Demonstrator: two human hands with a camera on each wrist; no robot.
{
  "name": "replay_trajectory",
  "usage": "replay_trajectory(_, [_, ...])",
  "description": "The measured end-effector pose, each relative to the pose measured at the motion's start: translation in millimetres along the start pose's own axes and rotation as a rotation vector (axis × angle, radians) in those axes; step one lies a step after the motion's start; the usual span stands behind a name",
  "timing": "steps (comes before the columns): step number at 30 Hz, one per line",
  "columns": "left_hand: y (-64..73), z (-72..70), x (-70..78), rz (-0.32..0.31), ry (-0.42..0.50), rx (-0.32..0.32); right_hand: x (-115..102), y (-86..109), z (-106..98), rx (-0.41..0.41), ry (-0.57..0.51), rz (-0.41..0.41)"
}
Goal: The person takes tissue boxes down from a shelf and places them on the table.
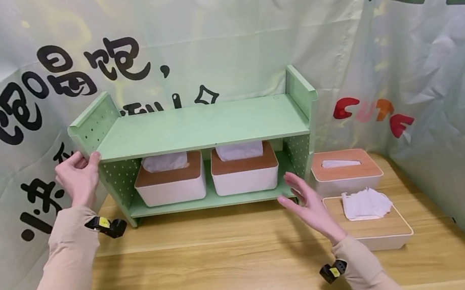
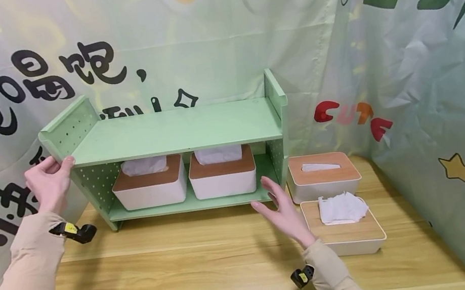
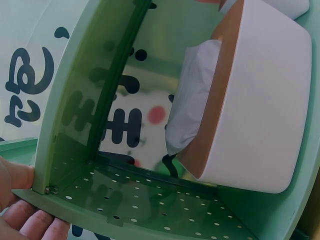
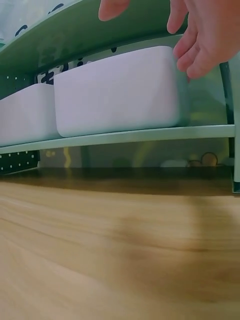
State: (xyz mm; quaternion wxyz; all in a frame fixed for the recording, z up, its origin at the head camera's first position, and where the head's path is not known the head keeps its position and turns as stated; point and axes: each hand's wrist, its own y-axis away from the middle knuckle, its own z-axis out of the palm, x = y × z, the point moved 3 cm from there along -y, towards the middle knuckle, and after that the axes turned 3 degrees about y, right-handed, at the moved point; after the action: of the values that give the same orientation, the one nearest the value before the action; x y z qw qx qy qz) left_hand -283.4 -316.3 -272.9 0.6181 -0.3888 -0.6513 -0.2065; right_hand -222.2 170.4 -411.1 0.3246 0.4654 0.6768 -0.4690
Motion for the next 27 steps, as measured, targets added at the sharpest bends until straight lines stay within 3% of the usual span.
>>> replay_trajectory(27, [-0.6, 0.4, 0.0, -0.007, 0.002, -0.002, 13, -49.8, 20, 0.056, -0.097, 0.075])
